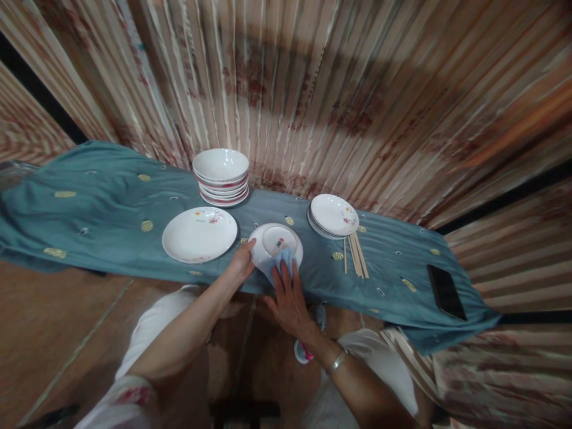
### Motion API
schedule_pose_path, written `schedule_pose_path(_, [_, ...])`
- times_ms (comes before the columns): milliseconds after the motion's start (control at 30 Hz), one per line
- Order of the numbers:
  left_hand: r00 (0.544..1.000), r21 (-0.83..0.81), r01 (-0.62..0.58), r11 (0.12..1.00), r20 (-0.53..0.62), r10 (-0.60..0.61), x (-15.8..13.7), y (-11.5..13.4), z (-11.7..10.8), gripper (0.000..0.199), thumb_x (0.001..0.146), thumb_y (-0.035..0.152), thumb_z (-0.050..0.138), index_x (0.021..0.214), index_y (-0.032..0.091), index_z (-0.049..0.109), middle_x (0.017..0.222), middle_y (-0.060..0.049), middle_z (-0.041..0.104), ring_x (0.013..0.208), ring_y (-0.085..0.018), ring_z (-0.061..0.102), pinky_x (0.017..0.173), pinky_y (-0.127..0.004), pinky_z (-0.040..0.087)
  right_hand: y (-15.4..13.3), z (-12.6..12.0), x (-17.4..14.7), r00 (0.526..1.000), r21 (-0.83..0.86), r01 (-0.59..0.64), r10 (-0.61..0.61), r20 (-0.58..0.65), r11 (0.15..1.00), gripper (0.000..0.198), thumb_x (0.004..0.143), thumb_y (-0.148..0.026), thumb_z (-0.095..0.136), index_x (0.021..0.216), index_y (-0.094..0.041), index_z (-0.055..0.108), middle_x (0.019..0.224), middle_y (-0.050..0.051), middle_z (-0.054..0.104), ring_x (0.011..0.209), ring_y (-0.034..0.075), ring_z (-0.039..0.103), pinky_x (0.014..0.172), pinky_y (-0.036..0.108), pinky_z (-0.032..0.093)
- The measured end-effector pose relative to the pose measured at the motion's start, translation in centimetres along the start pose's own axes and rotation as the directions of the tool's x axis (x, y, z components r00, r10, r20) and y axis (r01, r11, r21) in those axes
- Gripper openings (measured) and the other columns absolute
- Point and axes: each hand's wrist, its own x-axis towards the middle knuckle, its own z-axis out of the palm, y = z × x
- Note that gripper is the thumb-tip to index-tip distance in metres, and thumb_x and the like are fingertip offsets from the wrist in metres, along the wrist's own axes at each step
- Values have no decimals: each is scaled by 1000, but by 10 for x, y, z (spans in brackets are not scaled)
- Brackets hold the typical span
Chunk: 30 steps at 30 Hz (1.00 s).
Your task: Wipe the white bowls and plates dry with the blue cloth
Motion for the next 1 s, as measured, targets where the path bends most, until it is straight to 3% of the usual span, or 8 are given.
schedule_pose_path(267, [998,-53,63,997,20,-62,-4,2,4,34,96,24,44,117,10,67,83,-9,77,86,-24,73,83,-35,59,-3,1,5,992,-63,13,-5,127,998,69,90,-27,62,153,-17,36,163,15,27,153,39,-2,113,65,33])
schedule_pose_path(567, [991,-105,64,992,124,-51,2,-1,1,48,96,42,43,124,9,65,97,-12,78,92,-25,73,87,-36,57,-5,-6,25,987,-85,60,-46,156,995,55,94,-26,55,148,-20,45,157,12,41,153,35,10,115,61,27])
schedule_pose_path(733, [985,-101,79,992,164,-61,-4,3,1,50,98,43,36,120,11,67,89,-11,78,92,-27,73,86,-40,57,-7,-5,37,987,-116,102,-86,134,988,52,95,-19,50,147,-19,47,155,9,44,152,34,14,117,58,23])
schedule_pose_path(900, [991,-105,78,991,114,-65,-1,3,-2,49,99,41,34,104,9,71,81,-11,77,88,-26,73,82,-37,58,-5,-7,50,981,-109,146,-130,147,983,50,94,-16,47,144,-20,49,154,7,45,151,32,15,119,56,21])
schedule_pose_path(1000, [995,-125,65,990,78,-55,4,-1,-7,42,97,41,42,91,11,70,77,-10,75,86,-24,72,81,-33,58,-3,-6,64,976,-90,160,-144,164,983,48,93,-15,47,141,-19,53,152,8,48,150,32,19,118,55,22])
